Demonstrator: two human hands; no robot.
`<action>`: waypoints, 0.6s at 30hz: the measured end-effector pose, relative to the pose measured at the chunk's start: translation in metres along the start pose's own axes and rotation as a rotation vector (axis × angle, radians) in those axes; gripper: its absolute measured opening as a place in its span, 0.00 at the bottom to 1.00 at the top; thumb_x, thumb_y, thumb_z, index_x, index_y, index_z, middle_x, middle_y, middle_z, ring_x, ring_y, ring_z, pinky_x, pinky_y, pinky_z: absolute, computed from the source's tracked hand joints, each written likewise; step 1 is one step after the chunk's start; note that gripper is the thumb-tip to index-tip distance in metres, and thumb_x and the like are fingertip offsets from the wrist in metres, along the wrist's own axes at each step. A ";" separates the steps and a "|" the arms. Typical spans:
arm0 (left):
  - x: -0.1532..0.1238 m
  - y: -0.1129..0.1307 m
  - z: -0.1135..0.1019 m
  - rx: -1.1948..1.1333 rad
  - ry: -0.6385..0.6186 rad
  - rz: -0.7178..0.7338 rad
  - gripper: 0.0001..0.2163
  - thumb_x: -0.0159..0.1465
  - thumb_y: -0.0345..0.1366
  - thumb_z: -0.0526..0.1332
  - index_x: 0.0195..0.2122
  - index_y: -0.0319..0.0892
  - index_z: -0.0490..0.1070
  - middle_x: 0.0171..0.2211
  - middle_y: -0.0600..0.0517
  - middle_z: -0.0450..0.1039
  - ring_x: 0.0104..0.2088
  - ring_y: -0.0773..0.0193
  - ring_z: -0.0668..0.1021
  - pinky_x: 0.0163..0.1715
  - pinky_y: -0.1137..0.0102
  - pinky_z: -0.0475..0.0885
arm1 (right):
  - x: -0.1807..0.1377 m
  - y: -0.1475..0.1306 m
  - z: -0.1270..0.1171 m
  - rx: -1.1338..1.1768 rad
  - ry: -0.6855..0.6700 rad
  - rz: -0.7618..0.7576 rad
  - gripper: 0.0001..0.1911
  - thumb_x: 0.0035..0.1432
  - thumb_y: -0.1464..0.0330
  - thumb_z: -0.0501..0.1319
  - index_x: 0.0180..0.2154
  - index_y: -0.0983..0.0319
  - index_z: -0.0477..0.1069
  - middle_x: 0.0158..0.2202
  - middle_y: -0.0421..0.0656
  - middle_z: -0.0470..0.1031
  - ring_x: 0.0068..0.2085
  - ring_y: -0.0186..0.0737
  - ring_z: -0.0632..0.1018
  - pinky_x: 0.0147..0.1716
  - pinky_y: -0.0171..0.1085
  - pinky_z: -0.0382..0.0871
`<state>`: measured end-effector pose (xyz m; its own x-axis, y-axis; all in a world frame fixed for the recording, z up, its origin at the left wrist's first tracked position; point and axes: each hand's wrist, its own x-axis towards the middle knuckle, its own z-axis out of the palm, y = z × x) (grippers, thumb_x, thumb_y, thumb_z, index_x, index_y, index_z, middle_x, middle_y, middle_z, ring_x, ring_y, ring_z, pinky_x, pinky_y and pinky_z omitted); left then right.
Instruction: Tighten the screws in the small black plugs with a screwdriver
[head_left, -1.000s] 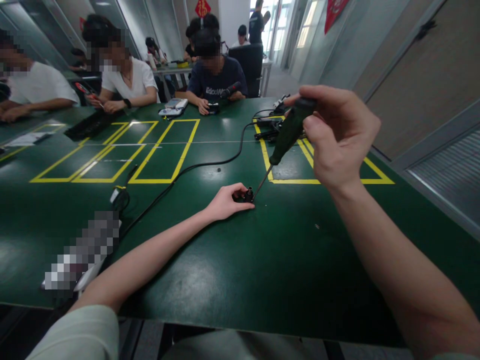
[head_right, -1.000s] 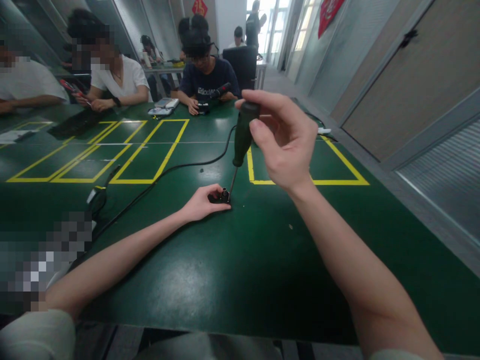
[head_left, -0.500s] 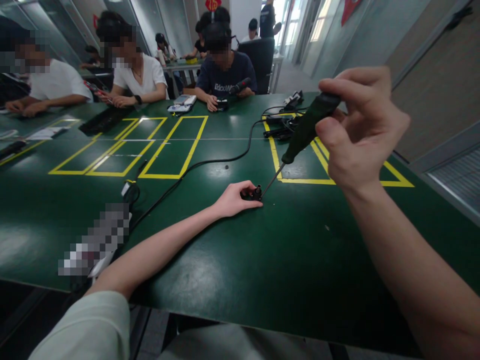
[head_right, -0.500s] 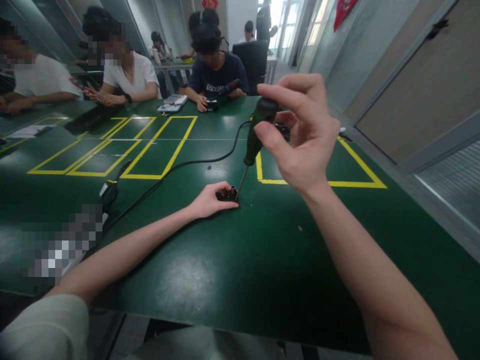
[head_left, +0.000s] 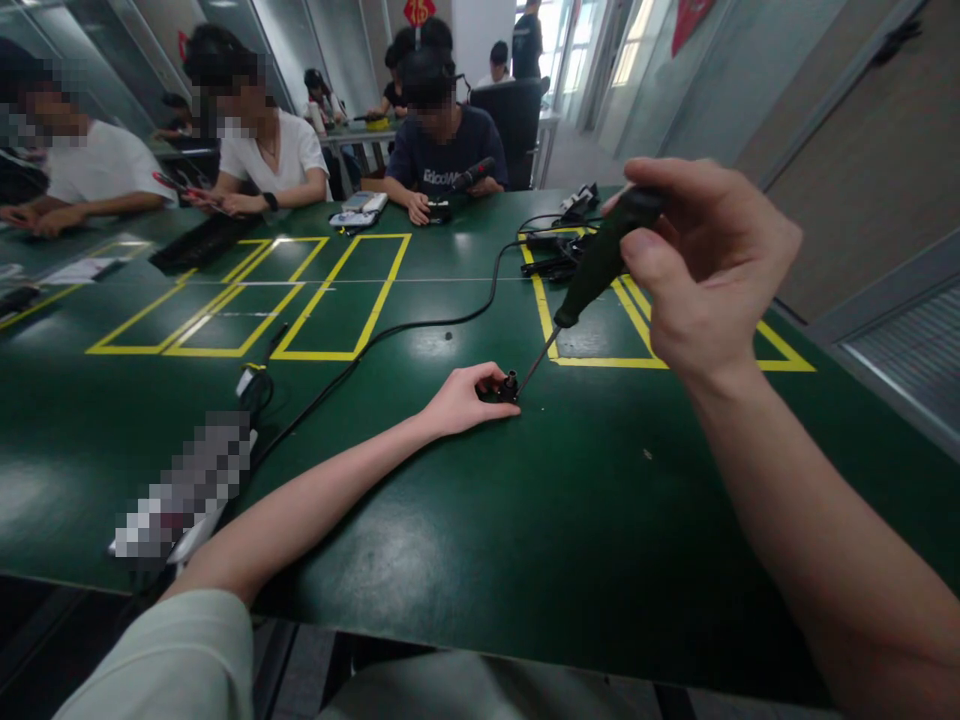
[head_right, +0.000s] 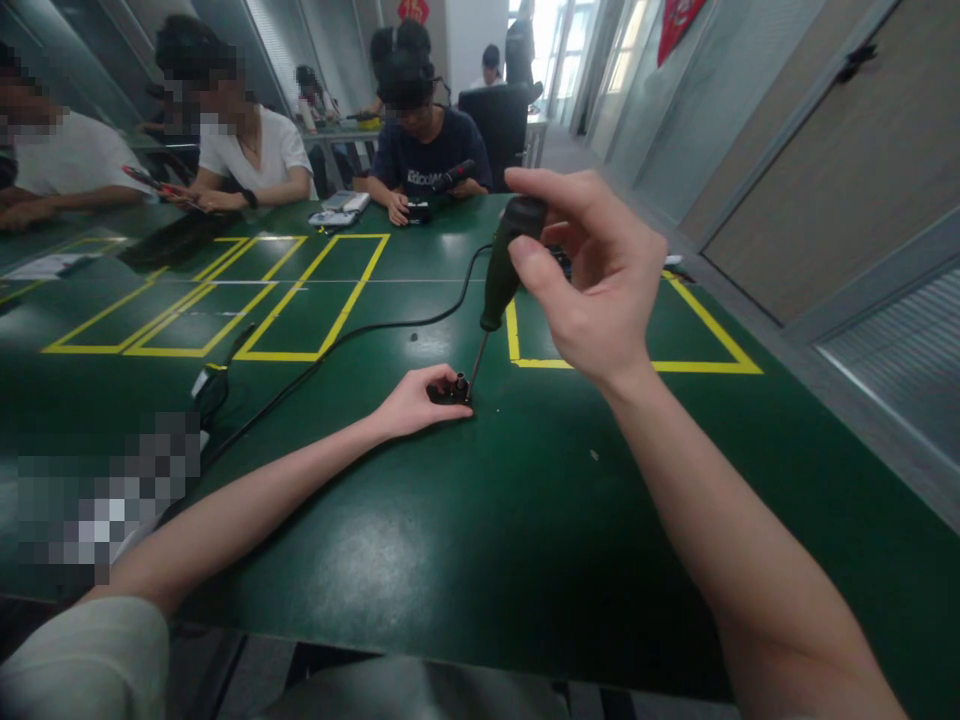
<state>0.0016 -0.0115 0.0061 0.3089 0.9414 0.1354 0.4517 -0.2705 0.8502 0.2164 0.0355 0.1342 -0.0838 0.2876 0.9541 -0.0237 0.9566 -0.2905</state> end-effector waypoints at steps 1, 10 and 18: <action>0.000 0.001 0.000 0.004 -0.002 -0.002 0.16 0.55 0.44 0.76 0.37 0.42 0.76 0.36 0.52 0.79 0.37 0.60 0.77 0.43 0.63 0.73 | 0.000 0.001 0.000 0.025 -0.018 0.000 0.18 0.64 0.63 0.67 0.55 0.50 0.80 0.44 0.39 0.82 0.44 0.32 0.82 0.42 0.33 0.79; -0.001 0.004 0.000 0.017 0.019 0.003 0.17 0.55 0.47 0.75 0.36 0.41 0.76 0.35 0.51 0.79 0.35 0.61 0.76 0.40 0.65 0.71 | -0.001 -0.006 0.004 -0.039 0.011 0.060 0.20 0.59 0.62 0.72 0.54 0.50 0.80 0.44 0.41 0.77 0.43 0.31 0.79 0.37 0.29 0.78; -0.002 0.007 0.000 0.005 0.019 -0.004 0.14 0.59 0.46 0.71 0.36 0.42 0.76 0.35 0.52 0.79 0.36 0.60 0.77 0.43 0.64 0.73 | -0.002 -0.004 0.006 0.201 -0.160 0.084 0.24 0.64 0.63 0.67 0.61 0.50 0.73 0.46 0.39 0.83 0.40 0.36 0.84 0.43 0.40 0.86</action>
<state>0.0036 -0.0154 0.0116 0.2911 0.9461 0.1419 0.4574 -0.2679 0.8480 0.2106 0.0310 0.1333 -0.2496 0.3390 0.9071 -0.2065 0.8966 -0.3919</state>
